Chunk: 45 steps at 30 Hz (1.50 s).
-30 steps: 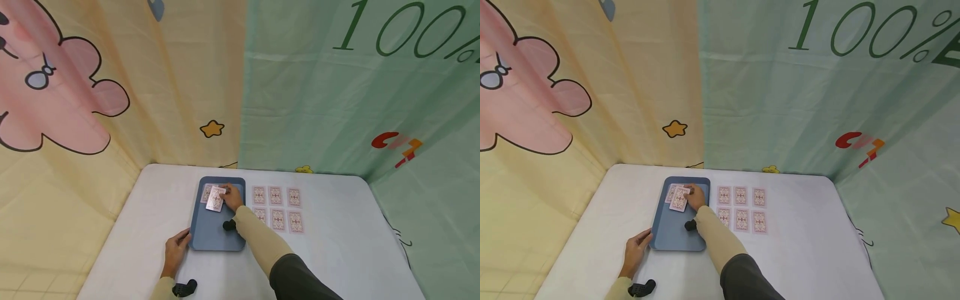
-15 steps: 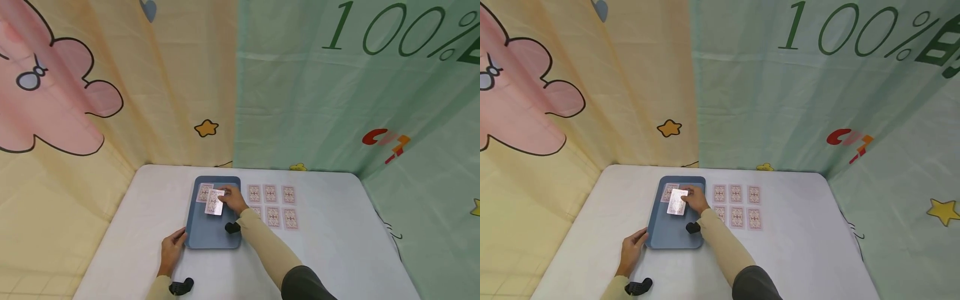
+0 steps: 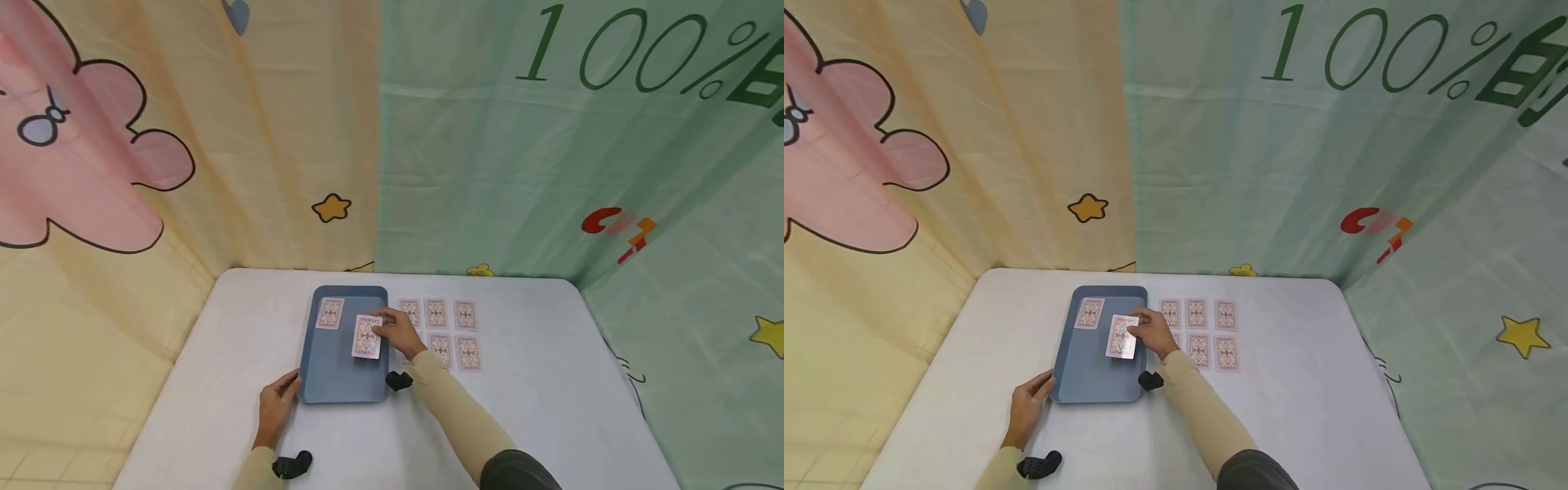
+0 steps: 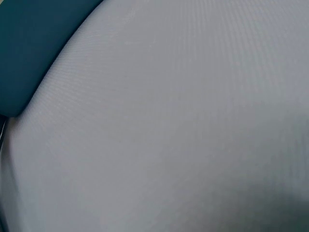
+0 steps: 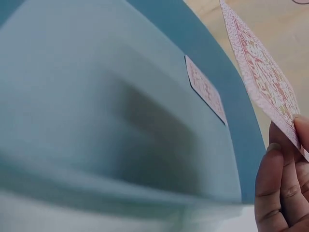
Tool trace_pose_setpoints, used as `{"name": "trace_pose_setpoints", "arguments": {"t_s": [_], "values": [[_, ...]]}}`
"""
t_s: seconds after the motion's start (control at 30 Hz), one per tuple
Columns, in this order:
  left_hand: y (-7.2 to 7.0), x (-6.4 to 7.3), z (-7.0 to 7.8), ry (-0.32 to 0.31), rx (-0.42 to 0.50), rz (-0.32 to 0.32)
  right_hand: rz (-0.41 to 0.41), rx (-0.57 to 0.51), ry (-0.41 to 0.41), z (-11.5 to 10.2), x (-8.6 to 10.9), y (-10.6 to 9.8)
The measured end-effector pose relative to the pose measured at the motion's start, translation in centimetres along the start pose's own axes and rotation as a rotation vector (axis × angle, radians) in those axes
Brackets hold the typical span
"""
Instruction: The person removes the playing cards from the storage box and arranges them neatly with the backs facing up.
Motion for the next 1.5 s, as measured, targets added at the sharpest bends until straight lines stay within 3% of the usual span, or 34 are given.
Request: {"name": "trace_pose_setpoints", "arguments": {"t_s": [0.2, 0.43, 0.57, 0.8, 0.97, 1.27, 1.5], "values": [[-0.1, 0.1, 0.1, 0.002, 0.003, 0.001, 0.0, -0.029, 0.008, 0.6, 1.5, -1.6], [-0.1, 0.1, 0.2, 0.021, -0.031, 0.013, 0.021, -0.022, -0.014, -1.2, 5.0, -3.4], [0.1, 0.0, 0.1, 0.011, -0.02, 0.008, 0.05, -0.034, 0.015, 0.0, 6.0, -4.6], [0.0, 0.0, 0.2, 0.019, -0.022, 0.005, 0.103, -0.053, 0.033, 4.5, 6.3, -6.4], [0.0, 0.0, 0.3, 0.022, -0.019, 0.01, 0.144, -0.05, 0.077, 6.3, 7.5, -7.2], [-0.1, 0.1, 0.2, 0.035, -0.013, 0.032, 0.173, 0.014, 0.111, 8.0, 9.5, -7.6], [0.0, 0.0, 0.2, 0.016, -0.028, 0.005, 0.119, 0.031, 0.043, 8.2, 10.6, -6.8]]}}
Point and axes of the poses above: each hand's wrist, its own x-axis away from the middle knuckle, its own y-axis out of the palm, z = x × y, the point moved 9 cm from there along -x, towards the middle knuckle, and after that the axes turned 3 degrees about y, right-handed, at the moved point
